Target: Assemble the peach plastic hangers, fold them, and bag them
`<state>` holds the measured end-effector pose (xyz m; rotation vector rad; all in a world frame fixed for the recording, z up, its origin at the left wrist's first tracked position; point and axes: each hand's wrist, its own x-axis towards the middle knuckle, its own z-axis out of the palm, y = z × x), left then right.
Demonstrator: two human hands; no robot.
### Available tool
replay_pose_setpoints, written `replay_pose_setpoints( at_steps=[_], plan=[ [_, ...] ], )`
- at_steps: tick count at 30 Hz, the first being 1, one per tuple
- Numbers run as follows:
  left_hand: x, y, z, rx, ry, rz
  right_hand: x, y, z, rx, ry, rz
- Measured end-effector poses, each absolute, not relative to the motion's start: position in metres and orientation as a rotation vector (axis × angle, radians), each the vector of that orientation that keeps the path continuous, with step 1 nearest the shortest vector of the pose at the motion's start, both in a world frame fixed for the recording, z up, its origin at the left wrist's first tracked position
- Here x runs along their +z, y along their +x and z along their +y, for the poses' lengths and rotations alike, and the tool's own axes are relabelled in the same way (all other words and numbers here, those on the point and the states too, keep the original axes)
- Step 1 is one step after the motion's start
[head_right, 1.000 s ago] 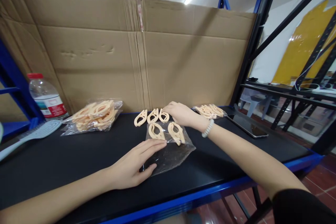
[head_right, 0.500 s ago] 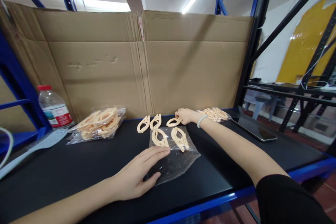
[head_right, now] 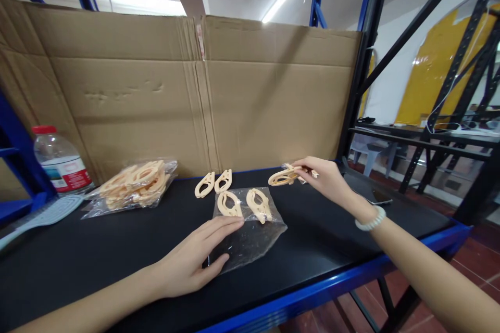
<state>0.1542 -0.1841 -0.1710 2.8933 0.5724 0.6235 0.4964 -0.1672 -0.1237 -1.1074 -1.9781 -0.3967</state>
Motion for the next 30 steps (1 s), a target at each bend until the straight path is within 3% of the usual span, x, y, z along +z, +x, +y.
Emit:
replay_pose_setpoints(
  at_steps=[4, 9, 13, 20, 24, 30],
  plan=[
    [-0.172, 0.155, -0.184, 0.638, 2.902, 0.563, -0.105, 0.474, -0.237, -0.524, -1.044, -1.832],
    [-0.174, 0.156, -0.183, 0.654, 2.906, 0.603, -0.102, 0.424, -0.296, -0.55, -0.854, -2.157],
    [-0.175, 0.157, -0.184, 0.716, 2.884, 0.605, -0.121, 0.386, -0.287, -0.725, -0.692, -2.416],
    [-0.177, 0.157, -0.184, 0.818, 2.883, 0.553, -0.159, 0.359, -0.227, -1.136, -0.63, -2.364],
    [-0.18, 0.155, -0.183, 0.798, 2.903, 0.578, -0.173, 0.355, -0.209, -1.046, -0.773, -2.485],
    [-0.181, 0.154, -0.181, 0.779, 2.886, 0.631, -0.165, 0.36, -0.221, -0.618, -0.931, -2.624]
  ],
)
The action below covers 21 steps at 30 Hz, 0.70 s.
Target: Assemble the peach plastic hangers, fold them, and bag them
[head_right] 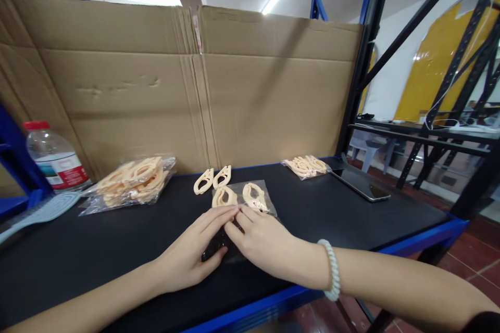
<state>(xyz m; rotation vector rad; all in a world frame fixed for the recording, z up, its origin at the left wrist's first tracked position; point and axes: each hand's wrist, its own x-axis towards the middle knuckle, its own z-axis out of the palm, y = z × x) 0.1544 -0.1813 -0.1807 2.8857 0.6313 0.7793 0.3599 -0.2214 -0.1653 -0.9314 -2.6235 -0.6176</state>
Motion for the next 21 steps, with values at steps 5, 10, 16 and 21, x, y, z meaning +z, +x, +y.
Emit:
replay_pose_setpoints(
  at_steps=[5, 10, 16, 21],
  plan=[
    [-0.177, 0.156, -0.183, 0.751, 2.88, 0.62, -0.13, 0.375, -0.207, -0.276, -0.936, -2.442],
    [-0.173, 0.156, -0.185, 0.715, 2.894, 0.616, -0.114, 0.372, -0.107, -0.284, -0.886, -2.49],
    [-0.172, 0.155, -0.184, 0.72, 2.887, 0.611, -0.143, 0.346, -0.009, -0.318, -0.923, -2.773],
    [-0.171, 0.153, -0.184, 0.69, 2.892, 0.601, -0.155, 0.343, 0.007, -0.358, -0.974, -2.794]
  ],
)
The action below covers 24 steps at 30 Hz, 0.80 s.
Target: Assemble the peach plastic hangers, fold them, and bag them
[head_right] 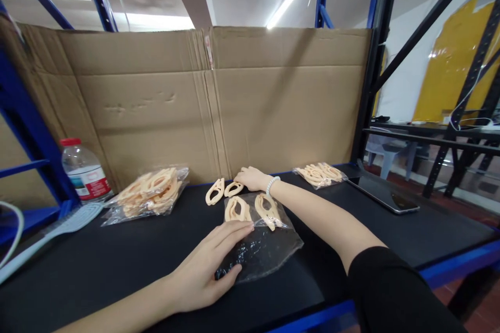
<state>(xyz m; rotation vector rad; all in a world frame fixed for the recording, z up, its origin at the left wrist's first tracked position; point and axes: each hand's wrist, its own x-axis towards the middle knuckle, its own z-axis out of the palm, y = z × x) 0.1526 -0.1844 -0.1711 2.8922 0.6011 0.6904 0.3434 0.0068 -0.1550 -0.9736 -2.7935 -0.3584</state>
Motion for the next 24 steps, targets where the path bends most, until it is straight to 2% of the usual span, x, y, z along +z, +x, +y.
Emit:
replay_pose_setpoints(
  at_steps=[10, 16, 20, 24],
  plan=[
    [-0.173, 0.154, -0.183, 0.718, 2.901, 0.607, -0.148, 0.413, -0.029, -0.238, -1.037, -2.611],
    [-0.174, 0.153, -0.184, 0.731, 2.913, 0.602, -0.129, 0.442, -0.104, -0.357, -1.098, -2.156],
    [-0.174, 0.154, -0.184, 0.743, 2.922, 0.594, -0.111, 0.446, -0.169, -0.492, -0.973, -1.789],
    [-0.175, 0.155, -0.183, 0.731, 2.924, 0.623, -0.1, 0.434, -0.239, -0.687, -0.863, -1.868]
  ],
)
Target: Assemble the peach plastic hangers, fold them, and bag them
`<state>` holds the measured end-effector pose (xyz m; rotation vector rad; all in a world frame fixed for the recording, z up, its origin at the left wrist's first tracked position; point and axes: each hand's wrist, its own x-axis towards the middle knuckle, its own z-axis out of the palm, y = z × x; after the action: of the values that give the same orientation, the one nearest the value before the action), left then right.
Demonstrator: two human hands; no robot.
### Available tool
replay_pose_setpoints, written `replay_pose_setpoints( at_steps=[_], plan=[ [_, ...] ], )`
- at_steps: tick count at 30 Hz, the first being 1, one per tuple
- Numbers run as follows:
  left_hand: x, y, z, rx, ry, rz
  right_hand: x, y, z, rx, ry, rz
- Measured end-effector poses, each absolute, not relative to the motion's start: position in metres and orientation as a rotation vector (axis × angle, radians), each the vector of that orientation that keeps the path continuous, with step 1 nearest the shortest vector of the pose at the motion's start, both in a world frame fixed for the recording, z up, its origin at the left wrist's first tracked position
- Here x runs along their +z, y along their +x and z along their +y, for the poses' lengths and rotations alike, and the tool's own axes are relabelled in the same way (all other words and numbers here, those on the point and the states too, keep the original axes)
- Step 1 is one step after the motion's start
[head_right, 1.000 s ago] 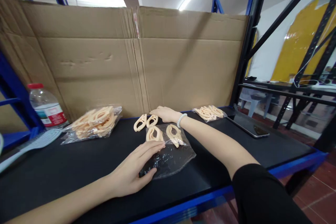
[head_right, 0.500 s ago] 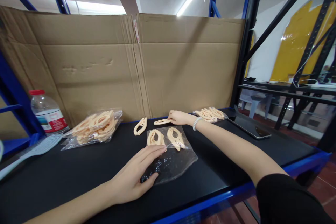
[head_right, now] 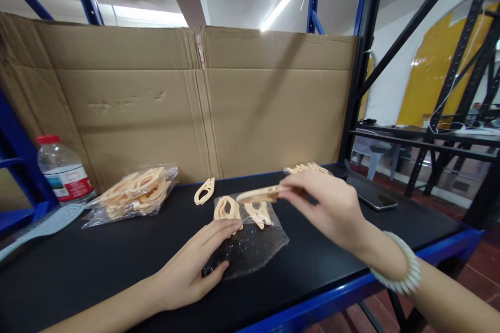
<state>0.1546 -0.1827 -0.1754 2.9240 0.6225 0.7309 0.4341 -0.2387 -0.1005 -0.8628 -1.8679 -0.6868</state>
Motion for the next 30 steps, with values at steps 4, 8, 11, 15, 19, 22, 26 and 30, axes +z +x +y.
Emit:
replay_pose_setpoints(
  at_steps=[4, 8, 11, 15, 19, 22, 26, 30],
  plan=[
    [-0.177, 0.155, -0.182, 0.741, 2.916, 0.645, -0.109, 0.412, -0.283, -0.654, -0.722, -2.179],
    [-0.177, 0.155, -0.183, 0.749, 2.913, 0.646, -0.125, 0.391, -0.285, -0.827, -0.591, -2.318],
    [-0.176, 0.156, -0.184, 0.752, 2.91, 0.643, -0.135, 0.38, -0.264, -1.014, -0.612, -2.334],
    [-0.177, 0.155, -0.184, 0.761, 2.918, 0.63, -0.152, 0.372, -0.23, -1.194, -0.712, -2.346],
    [-0.177, 0.155, -0.184, 0.761, 2.92, 0.639, -0.169, 0.367, -0.207, -1.266, -0.899, -2.298],
    [-0.177, 0.154, -0.184, 0.745, 2.921, 0.643, -0.165, 0.367, -0.203, -1.142, -0.957, -2.331],
    [-0.175, 0.155, -0.184, 0.734, 2.917, 0.632, -0.134, 0.374, -0.196, -0.607, -0.848, -2.359],
    [-0.172, 0.155, -0.185, 0.704, 2.905, 0.622, -0.11, 0.376, -0.148, -0.375, -0.841, -2.337]
  ],
)
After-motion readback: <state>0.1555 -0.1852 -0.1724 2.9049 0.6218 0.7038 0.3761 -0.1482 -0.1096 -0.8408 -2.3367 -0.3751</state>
